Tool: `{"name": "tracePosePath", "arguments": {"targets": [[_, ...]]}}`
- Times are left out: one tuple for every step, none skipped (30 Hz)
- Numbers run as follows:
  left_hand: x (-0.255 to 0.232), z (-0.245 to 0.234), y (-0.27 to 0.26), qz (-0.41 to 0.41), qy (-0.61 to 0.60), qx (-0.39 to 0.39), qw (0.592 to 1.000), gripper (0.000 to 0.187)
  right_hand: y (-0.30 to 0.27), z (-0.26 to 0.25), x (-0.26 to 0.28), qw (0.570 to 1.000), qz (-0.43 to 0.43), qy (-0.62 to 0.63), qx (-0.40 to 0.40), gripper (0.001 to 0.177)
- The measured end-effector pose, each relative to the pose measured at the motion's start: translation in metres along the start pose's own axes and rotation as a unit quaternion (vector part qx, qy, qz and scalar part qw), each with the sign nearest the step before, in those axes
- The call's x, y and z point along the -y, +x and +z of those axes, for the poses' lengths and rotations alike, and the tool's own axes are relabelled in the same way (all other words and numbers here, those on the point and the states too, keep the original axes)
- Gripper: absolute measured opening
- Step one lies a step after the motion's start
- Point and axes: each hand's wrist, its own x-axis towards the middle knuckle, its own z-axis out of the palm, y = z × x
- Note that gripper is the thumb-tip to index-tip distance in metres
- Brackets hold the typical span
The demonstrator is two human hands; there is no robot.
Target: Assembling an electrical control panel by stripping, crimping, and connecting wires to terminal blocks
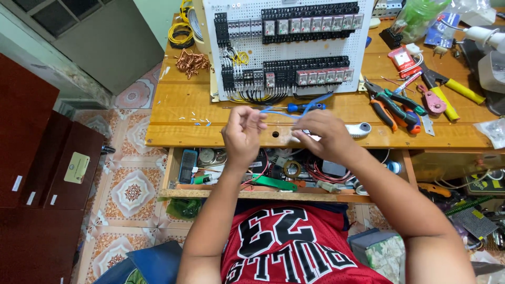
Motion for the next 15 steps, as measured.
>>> {"name": "tracePosePath", "arguments": {"targets": [[-0.012,-0.001,-0.003,0.001,0.001,0.000,1.000,0.021,0.012,-0.004,0.016,1.000,-0.001,0.001,-0.001,0.009],[-0.025,-0.002,-0.006,0.006,0.004,0.023,1.000,0.021,0.024,-0.007,0.032,0.999,0.019,0.038,-0.014,0.014],[-0.037,-0.002,-0.008,0.012,0.007,0.046,0.999,0.021,0.038,-0.011,0.047,0.996,0.037,0.076,-0.027,0.019],[-0.043,-0.003,-0.009,0.014,0.009,0.045,0.999,0.021,0.039,-0.008,0.048,0.996,0.035,0.076,-0.028,0.019],[-0.048,-0.005,-0.010,0.025,0.005,0.064,0.998,0.019,0.041,-0.004,0.048,0.986,0.044,0.162,-0.019,0.032],[-0.053,-0.005,-0.011,0.036,0.002,0.082,0.996,0.017,0.042,0.000,0.048,0.968,0.053,0.246,-0.010,0.046],[-0.051,-0.007,-0.014,0.037,0.003,0.083,0.996,0.017,0.042,0.004,0.049,0.968,0.053,0.247,-0.011,0.046],[-0.049,-0.009,-0.016,0.043,0.014,0.098,0.994,0.016,0.041,0.007,0.050,0.970,0.036,0.238,-0.012,0.042],[-0.047,-0.011,-0.019,0.049,0.025,0.113,0.992,0.016,0.041,0.011,0.051,0.973,0.020,0.229,-0.013,0.039],[-0.050,-0.013,-0.019,0.049,0.026,0.113,0.992,0.016,0.043,0.005,0.056,0.973,0.019,0.230,-0.014,0.039],[-0.052,-0.014,-0.018,0.072,0.051,0.104,0.991,0.018,0.046,-0.001,0.061,0.975,0.011,0.222,-0.007,0.030],[-0.055,-0.015,-0.018,0.095,0.075,0.095,0.988,0.021,0.048,-0.007,0.066,0.977,0.003,0.215,-0.001,0.023],[-0.055,-0.015,-0.018,0.095,0.075,0.096,0.988,0.021,0.044,-0.003,0.062,0.977,0.003,0.214,-0.001,0.023],[-0.054,-0.015,-0.019,0.102,0.087,0.095,0.986,0.020,0.040,0.001,0.057,0.975,0.016,0.221,0.012,0.015],[-0.054,-0.014,-0.020,0.109,0.100,0.094,0.985,0.020,0.035,0.006,0.053,0.973,0.029,0.229,0.026,0.007]]}}
